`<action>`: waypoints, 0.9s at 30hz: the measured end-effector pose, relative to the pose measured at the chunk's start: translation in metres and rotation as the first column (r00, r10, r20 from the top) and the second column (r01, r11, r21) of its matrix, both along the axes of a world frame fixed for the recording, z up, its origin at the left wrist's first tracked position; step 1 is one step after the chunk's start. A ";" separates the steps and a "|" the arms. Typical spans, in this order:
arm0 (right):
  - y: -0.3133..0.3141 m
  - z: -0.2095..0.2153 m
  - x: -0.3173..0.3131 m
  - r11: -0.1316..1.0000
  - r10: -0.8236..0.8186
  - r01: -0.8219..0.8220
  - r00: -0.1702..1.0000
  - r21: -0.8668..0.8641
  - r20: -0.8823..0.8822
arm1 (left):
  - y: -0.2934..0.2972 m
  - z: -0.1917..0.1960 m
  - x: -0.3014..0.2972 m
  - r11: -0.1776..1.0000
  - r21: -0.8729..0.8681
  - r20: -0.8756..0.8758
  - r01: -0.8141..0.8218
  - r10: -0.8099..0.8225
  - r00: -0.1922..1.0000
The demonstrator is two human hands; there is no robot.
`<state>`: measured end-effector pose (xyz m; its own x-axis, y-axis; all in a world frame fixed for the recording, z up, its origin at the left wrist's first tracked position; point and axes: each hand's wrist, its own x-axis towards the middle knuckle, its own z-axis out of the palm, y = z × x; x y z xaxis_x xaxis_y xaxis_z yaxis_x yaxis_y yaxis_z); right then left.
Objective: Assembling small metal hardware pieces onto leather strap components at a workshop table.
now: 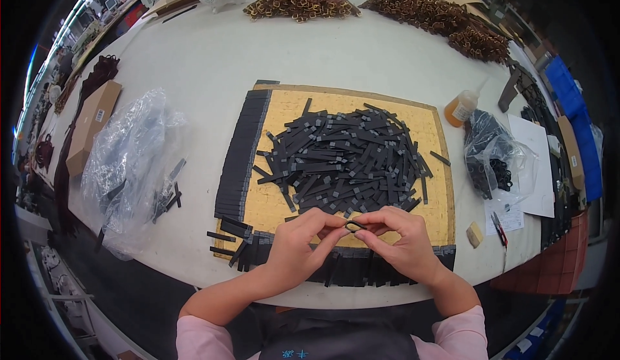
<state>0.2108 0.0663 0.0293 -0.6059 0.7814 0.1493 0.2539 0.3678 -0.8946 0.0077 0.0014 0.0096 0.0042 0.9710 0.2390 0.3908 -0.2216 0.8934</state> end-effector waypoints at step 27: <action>0.000 -0.004 0.000 0.973 -0.042 0.049 0.998 -0.224 0.036 | 0.003 -0.014 -0.003 0.852 -0.420 0.615 0.313 0.012 0.789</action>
<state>0.2111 0.0665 0.0250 -0.5704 0.8197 -0.0514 0.2947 0.1458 -0.9444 0.0051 0.0042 -0.0042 0.1812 0.9524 -0.2451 -0.2337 0.2838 0.9300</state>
